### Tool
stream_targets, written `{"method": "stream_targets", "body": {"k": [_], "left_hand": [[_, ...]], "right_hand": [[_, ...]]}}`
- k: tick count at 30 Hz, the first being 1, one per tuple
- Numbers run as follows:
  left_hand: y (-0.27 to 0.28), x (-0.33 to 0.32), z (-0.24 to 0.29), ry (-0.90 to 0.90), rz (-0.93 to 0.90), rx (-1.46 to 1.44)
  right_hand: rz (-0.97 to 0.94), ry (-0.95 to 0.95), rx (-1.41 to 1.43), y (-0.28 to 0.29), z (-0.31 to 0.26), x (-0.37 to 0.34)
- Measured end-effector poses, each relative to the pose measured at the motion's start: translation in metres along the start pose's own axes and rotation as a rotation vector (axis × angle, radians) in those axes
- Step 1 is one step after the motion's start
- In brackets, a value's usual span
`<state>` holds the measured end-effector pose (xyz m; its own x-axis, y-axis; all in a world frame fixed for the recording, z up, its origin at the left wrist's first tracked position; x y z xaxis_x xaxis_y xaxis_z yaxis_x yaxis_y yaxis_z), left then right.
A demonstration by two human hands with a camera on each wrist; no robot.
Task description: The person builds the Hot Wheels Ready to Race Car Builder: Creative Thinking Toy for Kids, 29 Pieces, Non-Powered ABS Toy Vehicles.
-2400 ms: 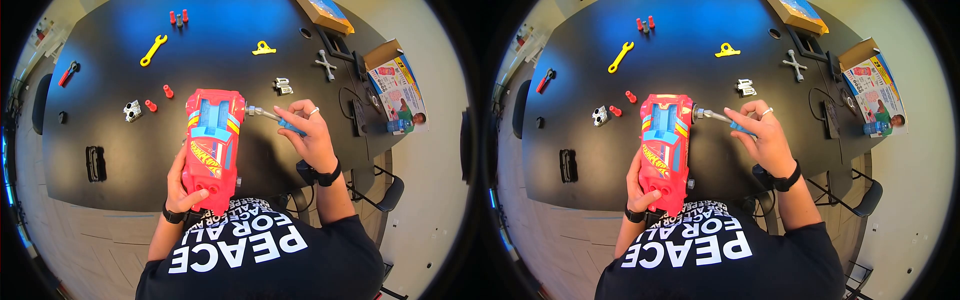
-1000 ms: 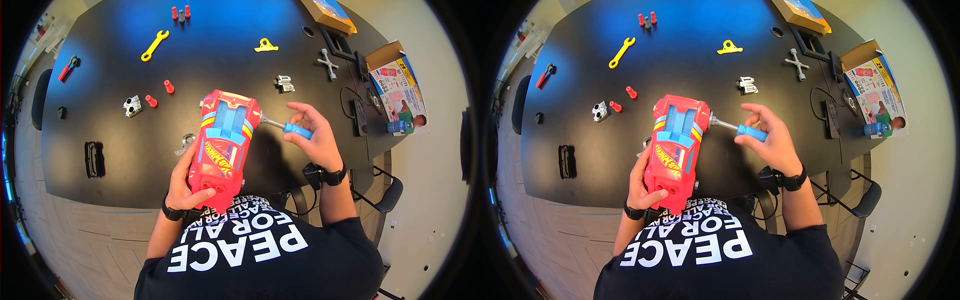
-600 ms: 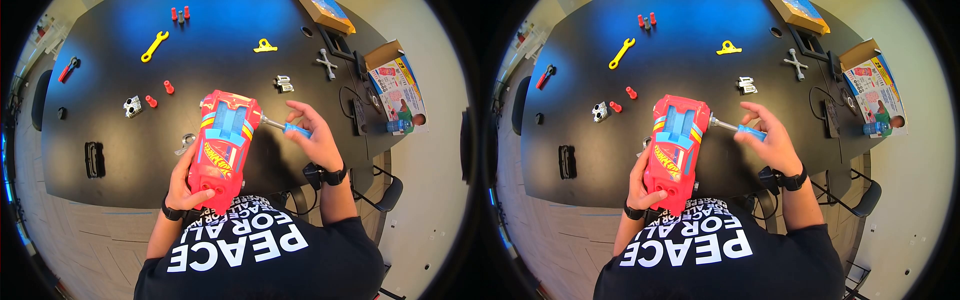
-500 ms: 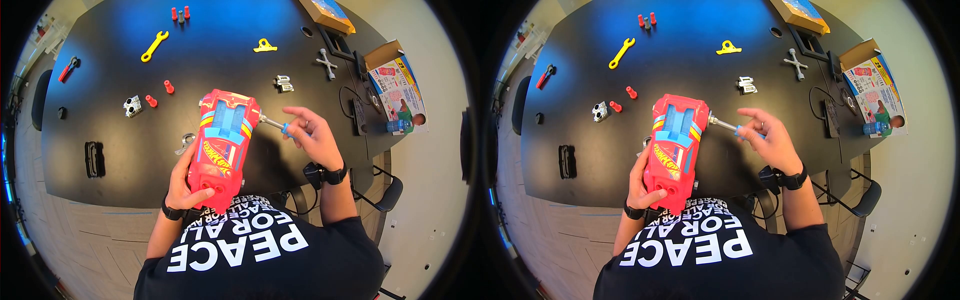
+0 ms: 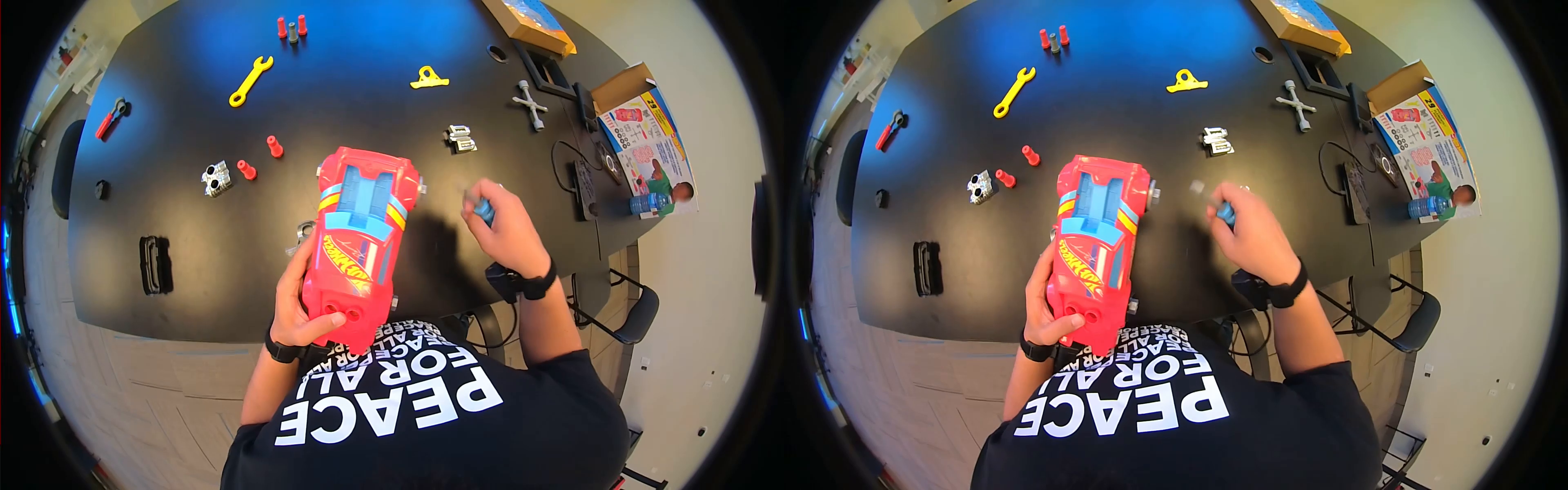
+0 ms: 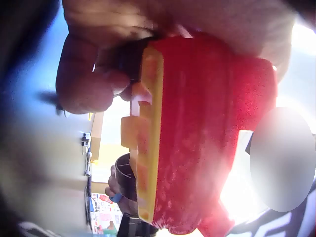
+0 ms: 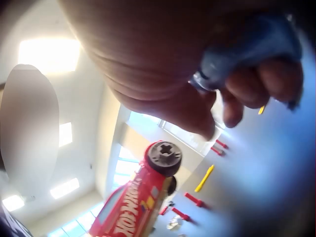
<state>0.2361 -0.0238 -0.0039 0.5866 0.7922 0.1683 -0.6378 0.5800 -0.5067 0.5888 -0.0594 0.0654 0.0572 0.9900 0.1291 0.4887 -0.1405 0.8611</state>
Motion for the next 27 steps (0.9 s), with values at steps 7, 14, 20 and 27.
{"method": "stream_targets", "body": {"k": [7, 14, 20, 27], "left_hand": [[0.008, -0.005, -0.002, 0.12, 0.07, -0.186], [0.013, -0.006, 0.0, 0.189, 0.094, -0.409], [0.004, -0.002, 0.006, 0.13, 0.076, -0.473], [0.015, -0.007, 0.001, 0.064, 0.174, -0.429]], "right_hand": [[0.315, 0.16, 0.464, -0.021, -0.067, 0.022], [0.35, 0.319, 0.415, -0.022, -0.089, 0.033], [0.303, 0.256, 0.498, -0.014, -0.097, 0.028], [0.05, 0.032, 0.273, 0.007, -0.077, 0.013]]}}
Point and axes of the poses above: each hand's wrist, its own x-axis towards the middle knuckle, its own y-axis out of the back of the hand, z = x × y, the point moved 3 cm from there along x, towards the middle knuckle, and after that the axes turned 12 degrees about -x, right-handed, at the moved point
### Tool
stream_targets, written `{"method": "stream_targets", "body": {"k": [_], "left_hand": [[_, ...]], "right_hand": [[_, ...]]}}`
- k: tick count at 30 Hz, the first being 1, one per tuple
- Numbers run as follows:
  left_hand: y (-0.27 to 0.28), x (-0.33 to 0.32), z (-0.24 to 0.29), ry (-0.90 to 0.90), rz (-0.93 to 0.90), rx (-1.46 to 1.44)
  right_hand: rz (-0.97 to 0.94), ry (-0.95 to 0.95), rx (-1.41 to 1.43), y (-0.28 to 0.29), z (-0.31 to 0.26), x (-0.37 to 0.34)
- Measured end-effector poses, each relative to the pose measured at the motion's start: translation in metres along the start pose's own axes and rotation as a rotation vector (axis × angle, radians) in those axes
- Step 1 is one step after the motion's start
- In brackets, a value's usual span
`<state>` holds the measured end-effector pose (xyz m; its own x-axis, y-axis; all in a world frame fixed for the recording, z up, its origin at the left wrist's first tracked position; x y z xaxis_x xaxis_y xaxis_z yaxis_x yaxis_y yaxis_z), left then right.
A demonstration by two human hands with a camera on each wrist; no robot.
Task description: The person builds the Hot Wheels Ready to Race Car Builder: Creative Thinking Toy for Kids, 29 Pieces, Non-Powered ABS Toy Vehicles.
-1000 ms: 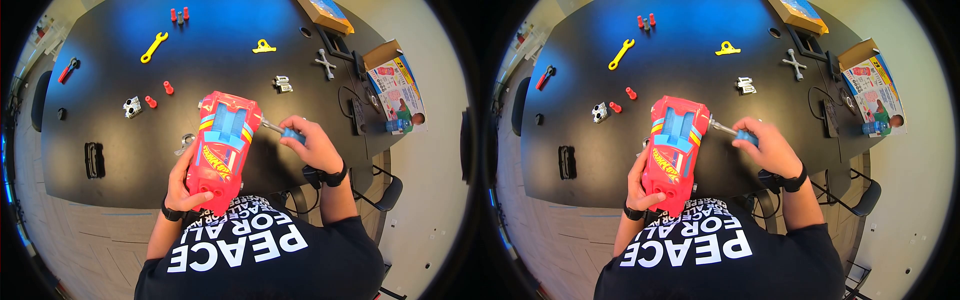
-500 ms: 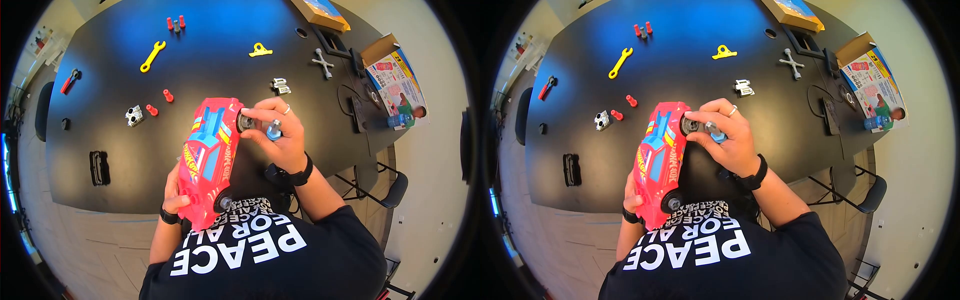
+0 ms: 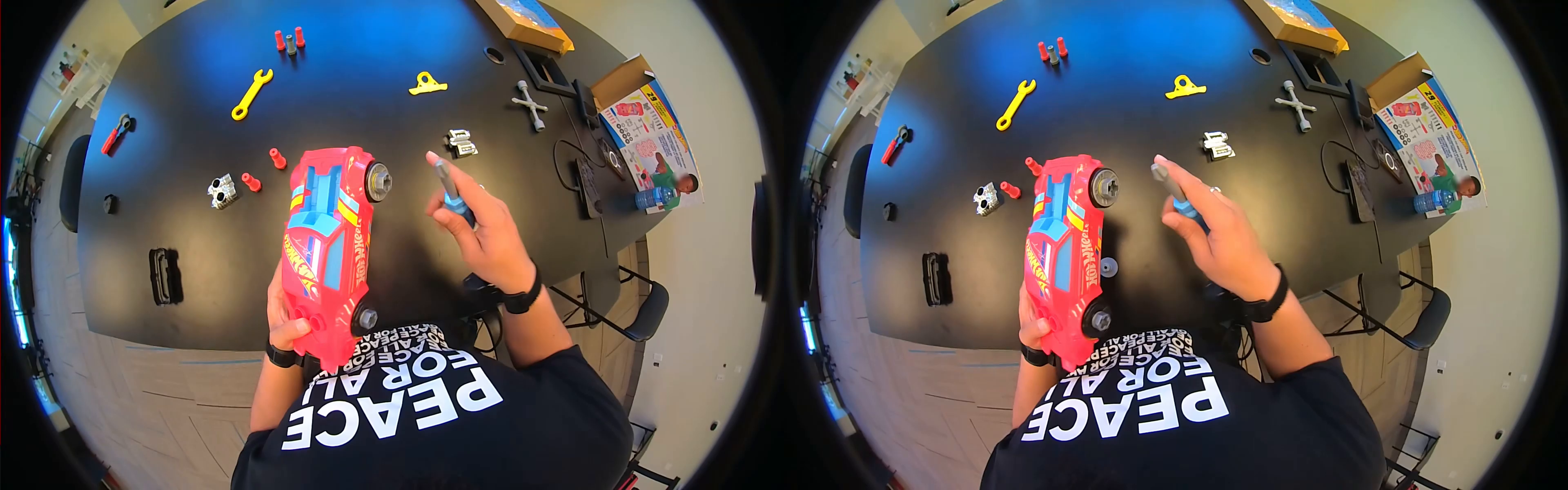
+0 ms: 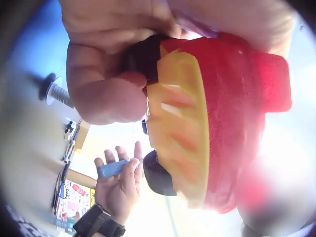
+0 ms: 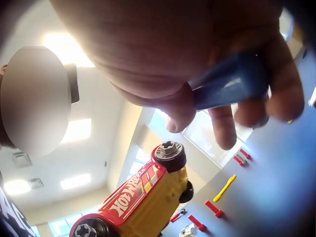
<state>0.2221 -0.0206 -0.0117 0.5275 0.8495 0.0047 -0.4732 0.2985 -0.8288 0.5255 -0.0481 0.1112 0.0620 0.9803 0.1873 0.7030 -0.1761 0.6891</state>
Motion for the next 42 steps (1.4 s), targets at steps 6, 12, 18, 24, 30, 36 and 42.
{"method": "stream_targets", "body": {"k": [6, 12, 18, 24, 30, 36, 42], "left_hand": [[0.001, -0.003, -0.004, -0.043, 0.021, 0.082], [0.003, -0.006, -0.006, -0.054, -0.017, 0.224], [0.001, -0.003, -0.005, -0.118, -0.105, 0.349], [0.008, -0.005, -0.008, -0.15, -0.214, 0.43], [-0.008, 0.0, 0.0, -0.153, -0.278, 0.543], [-0.049, 0.007, 0.064, -0.219, -0.403, 0.894], [-0.1, 0.004, 0.104, -0.014, -0.647, 1.371]], "right_hand": [[0.004, 0.125, -0.322, 0.025, -0.002, -0.007], [0.019, 0.225, -0.516, 0.028, -0.007, -0.005], [-0.357, -0.045, 0.145, 0.031, 0.031, 0.0], [-0.697, -0.305, 0.641, 0.025, 0.041, -0.016], [-0.453, -0.276, 0.492, 0.032, 0.055, -0.028], [0.141, 0.168, -0.261, 0.089, 0.028, -0.021], [0.069, 0.62, -0.627, 0.104, -0.033, -0.01]]}}
Point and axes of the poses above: each hand's wrist, its own x-axis towards the middle knuckle, its own y-axis out of the back of the hand, z = x × y, the point moved 3 cm from there along x, towards the middle knuckle, and after that the axes turned 12 degrees about -x, right-handed, at the moved point
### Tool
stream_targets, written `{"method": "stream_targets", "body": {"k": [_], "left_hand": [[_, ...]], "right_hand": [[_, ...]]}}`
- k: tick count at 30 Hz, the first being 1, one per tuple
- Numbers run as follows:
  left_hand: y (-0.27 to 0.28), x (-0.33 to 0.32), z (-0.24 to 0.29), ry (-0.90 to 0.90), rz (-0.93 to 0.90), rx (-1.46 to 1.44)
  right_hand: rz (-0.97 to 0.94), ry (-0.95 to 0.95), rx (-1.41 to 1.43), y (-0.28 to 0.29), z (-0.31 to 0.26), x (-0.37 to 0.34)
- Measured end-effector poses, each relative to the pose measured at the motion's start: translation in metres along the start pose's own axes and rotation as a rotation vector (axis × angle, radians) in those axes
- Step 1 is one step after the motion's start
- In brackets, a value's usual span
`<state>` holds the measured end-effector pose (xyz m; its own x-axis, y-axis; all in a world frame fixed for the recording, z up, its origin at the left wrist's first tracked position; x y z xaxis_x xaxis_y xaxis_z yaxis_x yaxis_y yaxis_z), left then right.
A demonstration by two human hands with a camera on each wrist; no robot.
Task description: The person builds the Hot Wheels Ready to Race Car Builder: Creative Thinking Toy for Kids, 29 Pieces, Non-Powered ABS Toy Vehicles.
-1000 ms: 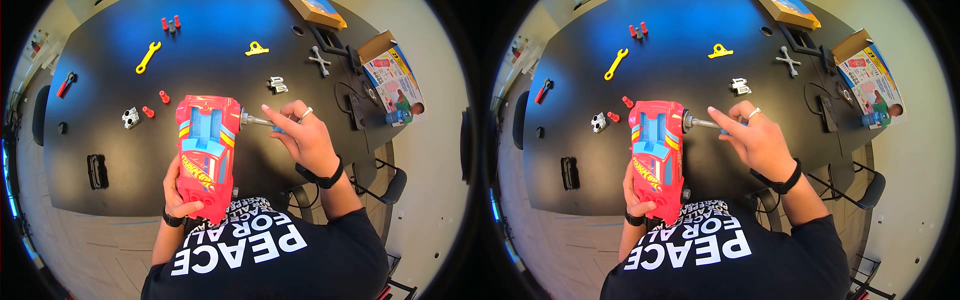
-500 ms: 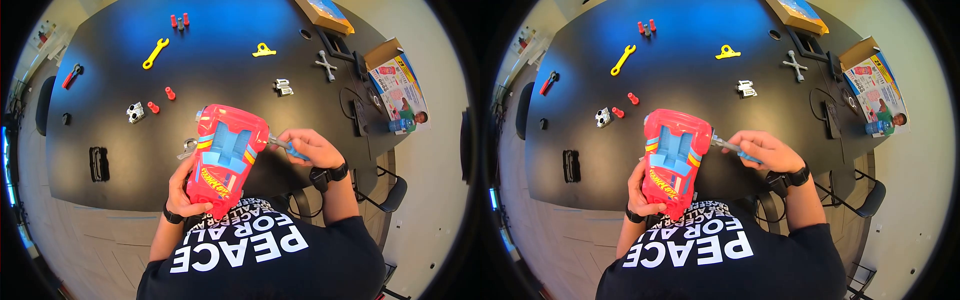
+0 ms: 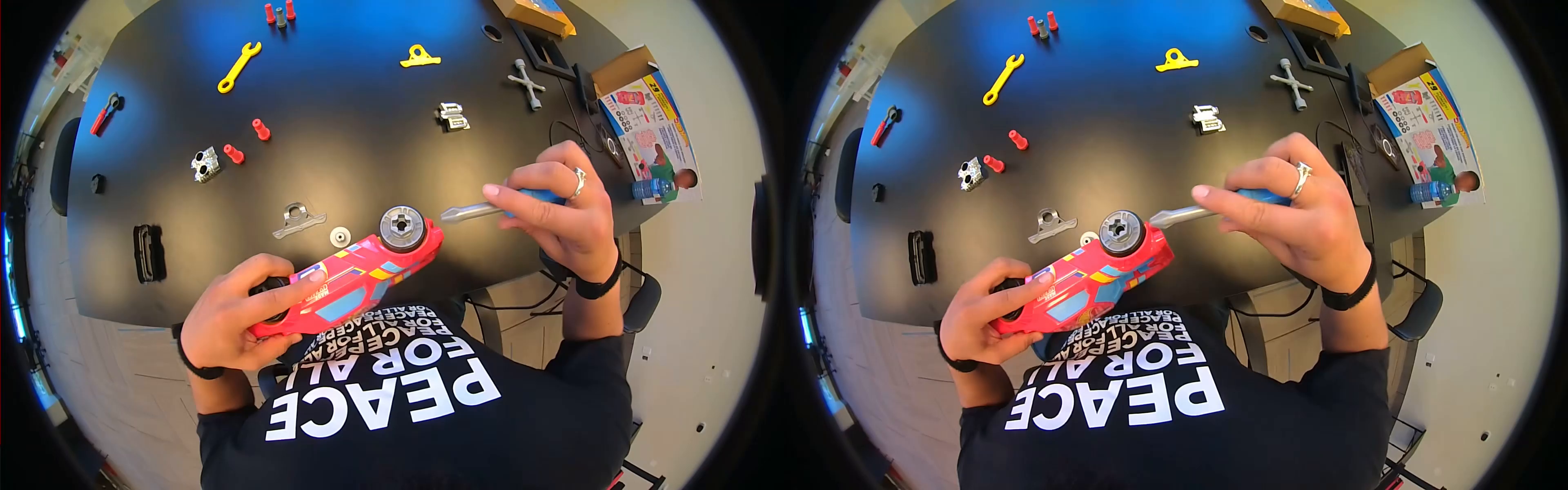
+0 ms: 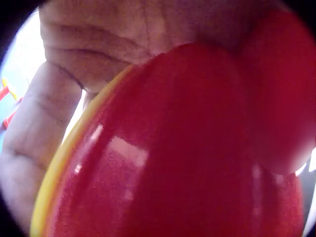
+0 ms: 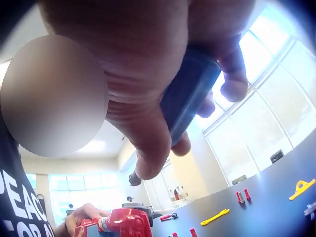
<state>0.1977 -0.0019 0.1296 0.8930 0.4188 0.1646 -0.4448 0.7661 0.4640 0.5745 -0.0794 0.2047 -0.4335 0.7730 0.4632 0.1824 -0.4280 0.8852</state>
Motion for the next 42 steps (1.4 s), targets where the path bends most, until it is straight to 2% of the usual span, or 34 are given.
{"method": "stream_targets", "body": {"k": [1, 2, 4, 10, 14, 17, 19, 23, 25, 26, 28, 29, 30, 32, 33, 34, 36, 37, 40, 42], "left_hand": [[-0.002, 0.0, 0.005, 0.044, -0.013, 0.051], [-0.003, 0.002, 0.009, 0.046, -0.015, 0.051], [-0.007, 0.007, 0.016, 0.062, -0.058, 0.202], [-0.022, 0.021, 0.031, 0.072, -0.109, 0.4], [-0.034, 0.027, 0.036, 0.078, -0.168, 0.545], [-0.042, 0.028, 0.034, 0.043, -0.188, 0.608], [-0.046, 0.028, 0.034, 0.021, -0.208, 0.55], [-0.043, 0.021, 0.025, 0.051, -0.175, 0.516], [-0.029, 0.011, 0.01, 0.057, -0.064, 0.253], [-0.028, 0.008, 0.0, 0.065, -0.057, 0.258], [-0.024, 0.004, -0.02, 0.045, 0.184, -0.159], [-0.025, 0.003, -0.029, 0.089, 0.225, -0.258], [-0.028, 0.003, -0.035, 0.098, 0.236, -0.252], [-0.034, 0.011, -0.04, 0.017, 0.198, -0.402], [-0.037, 0.016, -0.039, 0.009, 0.13, -0.427], [-0.042, 0.021, -0.039, 0.017, 0.056, -0.477], [-0.057, 0.033, -0.045, 0.005, -0.009, -0.537], [-0.062, 0.034, -0.049, 0.006, -0.005, -0.532], [-0.071, 0.033, -0.052, 0.077, 0.048, -0.476], [-0.072, 0.031, -0.042, 0.14, 0.105, -0.283]], "right_hand": [[0.03, 0.091, -0.052, 0.002, -0.004, 0.004], [0.03, 0.09, -0.05, 0.005, -0.004, 0.008], [-0.027, 0.197, -0.13, 0.006, -0.007, 0.013], [-0.128, 0.403, -0.18, 0.001, -0.028, 0.025], [-0.261, 0.444, -0.216, -0.001, -0.046, 0.023], [-0.328, 0.376, -0.172, -0.008, -0.048, 0.016], [-0.434, 0.244, -0.198, -0.006, -0.045, 0.016], [-0.319, 0.129, -0.144, -0.002, -0.025, 0.004], [-0.239, -0.255, 0.21, -0.003, 0.009, -0.016], [-0.197, -0.448, 0.389, -0.01, 0.022, -0.027], [-0.029, -0.725, 0.829, -0.044, 0.025, -0.059], [-0.071, -0.769, 0.87, -0.064, 0.028, -0.083], [-0.075, -0.609, 0.841, -0.082, 0.025, -0.088], [0.166, -0.733, 0.986, -0.116, -0.004, -0.089], [0.172, -0.779, 1.149, -0.127, -0.011, -0.094], [0.177, -0.778, 1.159, -0.13, -0.017, -0.097], [0.129, -0.899, 1.517, -0.138, -0.028, -0.102], [0.073, -0.873, 1.606, -0.135, -0.029, -0.106], [0.057, -0.89, 1.545, -0.125, -0.025, -0.122], [0.039, -0.871, 1.502, -0.126, -0.023, -0.128]]}}
Point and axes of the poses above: each hand's wrist, its own x-axis towards the middle knuckle, its own y-axis out of the back of the hand, z = x × y, the point moved 3 cm from there along x, towards the middle knuckle, and after that the axes turned 12 degrees about -x, right-handed, at the moved point
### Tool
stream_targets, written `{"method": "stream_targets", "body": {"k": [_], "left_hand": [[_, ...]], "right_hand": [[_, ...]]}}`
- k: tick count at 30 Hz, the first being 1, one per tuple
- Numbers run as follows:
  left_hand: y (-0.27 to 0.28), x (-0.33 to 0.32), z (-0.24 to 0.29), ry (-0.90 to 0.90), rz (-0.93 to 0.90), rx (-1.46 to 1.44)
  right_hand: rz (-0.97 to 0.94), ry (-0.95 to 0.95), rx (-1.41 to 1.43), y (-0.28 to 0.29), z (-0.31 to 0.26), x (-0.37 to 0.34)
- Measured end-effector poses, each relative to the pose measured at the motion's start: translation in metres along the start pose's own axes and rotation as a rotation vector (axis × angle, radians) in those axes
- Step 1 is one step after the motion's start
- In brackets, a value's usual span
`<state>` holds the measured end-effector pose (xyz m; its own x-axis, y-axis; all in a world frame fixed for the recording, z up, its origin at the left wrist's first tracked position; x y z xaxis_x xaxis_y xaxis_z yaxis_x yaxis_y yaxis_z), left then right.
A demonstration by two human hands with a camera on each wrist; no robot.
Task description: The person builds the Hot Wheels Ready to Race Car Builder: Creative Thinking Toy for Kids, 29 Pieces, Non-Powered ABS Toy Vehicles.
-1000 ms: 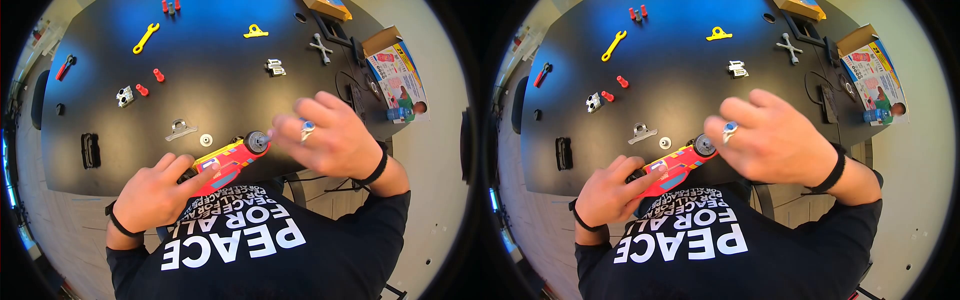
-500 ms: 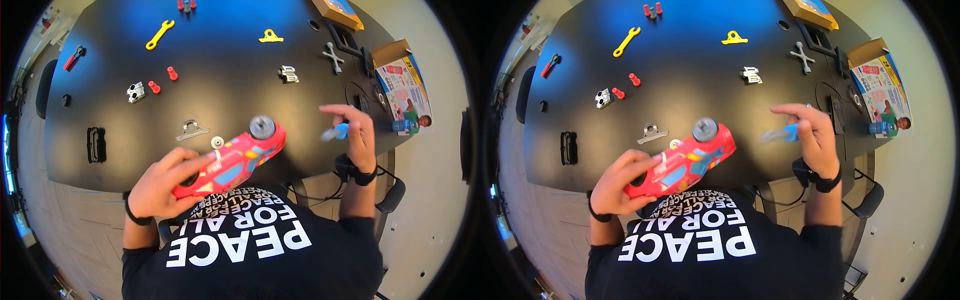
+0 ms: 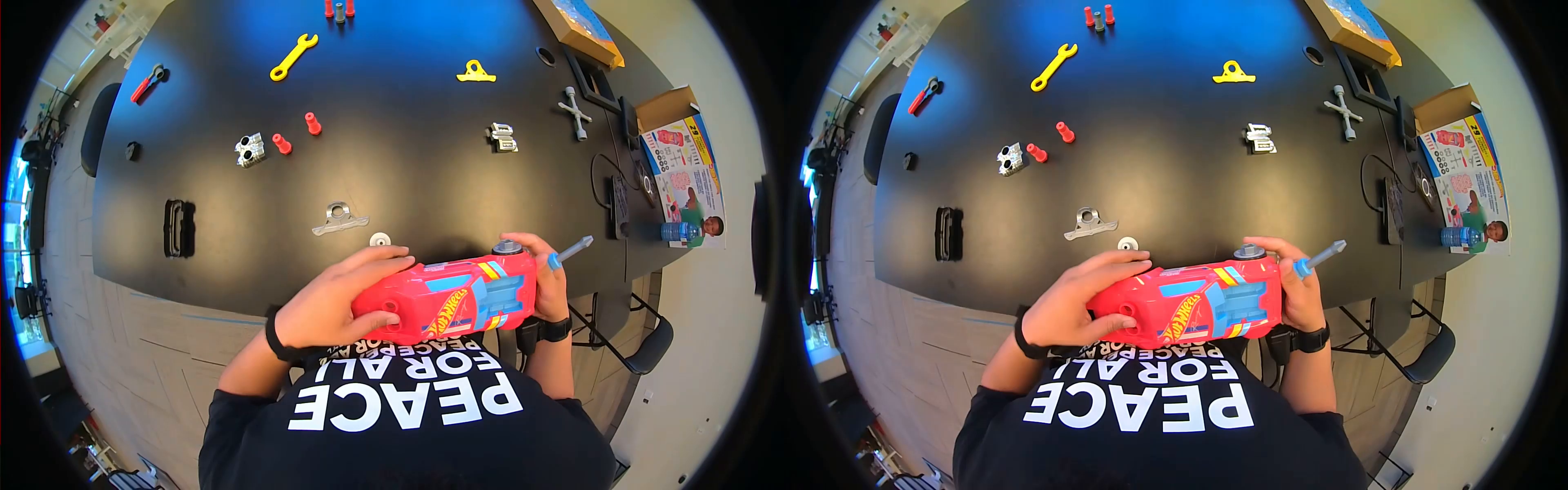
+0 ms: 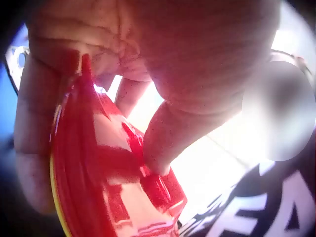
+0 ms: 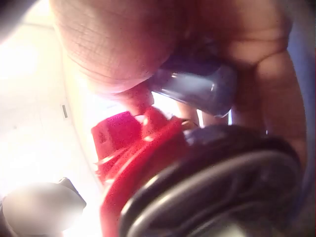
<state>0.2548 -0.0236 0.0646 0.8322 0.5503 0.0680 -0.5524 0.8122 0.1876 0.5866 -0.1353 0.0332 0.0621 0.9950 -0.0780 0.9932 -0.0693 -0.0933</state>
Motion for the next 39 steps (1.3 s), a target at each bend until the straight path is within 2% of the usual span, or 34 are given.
{"method": "stream_targets", "body": {"k": [1, 2, 4, 5, 8, 10, 12, 14, 15, 16, 18, 19, 20, 22, 23, 24, 25, 26, 28, 30, 32, 33, 34, 36, 38, 39], "left_hand": [[-0.004, -0.001, 0.004, -0.034, -0.018, 0.142], [-0.008, -0.001, 0.012, -0.029, -0.025, 0.141], [-0.015, 0.001, 0.027, 0.132, -0.024, 0.382], [-0.019, 0.001, 0.025, 0.137, -0.031, 0.473], [-0.023, 0.0, 0.031, 0.205, 0.059, 0.498], [-0.026, -0.005, 0.027, 0.196, 0.118, 0.504], [-0.024, -0.013, 0.02, 0.187, 0.174, 0.507], [-0.006, -0.028, 0.012, 0.103, 0.27, 0.154], [-0.003, -0.038, 0.008, 0.023, 0.353, -0.201], [0.005, -0.053, -0.006, 0.035, 0.286, -0.299], [0.027, -0.067, -0.026, -0.223, 0.062, -0.221], [0.022, -0.072, -0.019, -0.155, 0.281, -0.579], [0.017, -0.067, -0.002, -0.183, 0.46, -0.775], [0.024, -0.065, 0.007, -0.282, 0.519, -0.897], [0.029, -0.065, 0.003, -0.285, 0.525, -0.891], [0.037, -0.067, -0.003, -0.396, 0.513, -0.94], [0.043, -0.07, -0.006, -0.51, 0.497, -0.988], [0.045, -0.073, -0.006, -0.515, 0.5, -0.983], [0.051, -0.081, -0.009, -0.44, 0.708, -0.806], [0.055, -0.082, -0.002, -0.389, 0.714, -0.789], [0.056, -0.089, -0.005, -0.348, 0.885, -0.785], [0.06, -0.084, -0.003, -0.414, 0.813, -0.775], [0.062, -0.079, 0.002, -0.414, 0.813, -0.777], [0.063, -0.07, 0.012, -0.388, 0.855, -0.837], [0.07, -0.079, -0.004, -0.347, 0.816, -0.88], [0.072, -0.079, -0.01, -0.285, 0.794, -0.809]], "right_hand": [[0.029, -0.066, 0.02, -0.003, 0.0, -0.001], [0.061, -0.133, 0.042, -0.007, 0.0, -0.003], [0.114, -0.15, 0.08, -0.02, -0.002, 0.002], [0.119, -0.174, 0.11, -0.025, -0.002, 0.007], [0.126, -0.227, 0.144, -0.044, -0.02, 0.024], [0.015, -0.167, 0.024, -0.062, -0.044, 0.035], [-0.06, -0.122, 0.039, -0.072, -0.054, 0.045], [-0.26, -0.127, 0.045, -0.078, -0.045, 0.06], [-0.297, 0.204, -0.304, -0.092, -0.053, 0.08], [-0.193, 0.327, -0.535, -0.11, -0.054, 0.089], [-0.245, 0.653, -0.893, -0.13, -0.041, 0.108], [-0.241, 0.658, -0.891, -0.141, -0.032, 0.112], [-0.314, 0.675, -0.948, -0.155, -0.023, 0.115], [-0.395, 0.698, -0.999, -0.175, -0.012, 0.118], [-0.394, 0.667, -1.16, -0.181, -0.008, 0.121], [-0.39, 0.633, -1.322, -0.186, -0.004, 0.124], [-0.485, 0.529, -1.434, -0.189, 0.001, 0.129], [-0.486, 0.536, -1.435, -0.19, 0.003, 0.131], [-0.478, 0.485, -1.462, -0.189, 0.011, 0.135], [-0.434, 0.503, -1.459, -0.189, 0.019, 0.133], [-0.389, 0.511, -1.455, -0.186, 0.021, 0.131], [-0.347, 0.503, -1.388, -0.181, 0.019, 0.132], [-0.305, 0.498, -1.322, -0.176, 0.017, 0.134], [-0.091, 0.594, -1.295, -0.152, 0.013, 0.143], [0.085, 0.598, -0.968, -0.127, -0.016, 0.147], [0.083, 0.567, -0.752, -0.115, -0.026, 0.148]]}}
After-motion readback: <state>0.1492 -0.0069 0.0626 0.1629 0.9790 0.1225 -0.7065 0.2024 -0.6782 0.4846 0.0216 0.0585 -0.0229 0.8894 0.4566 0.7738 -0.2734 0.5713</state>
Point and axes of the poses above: each hand's wrist, its own x-axis towards the middle knuckle, its own y-axis out of the back of the hand, z = x × y, the point moved 3 cm from there along x, towards the middle knuckle, and after that the axes turned 12 degrees about -x, right-handed, at the moved point
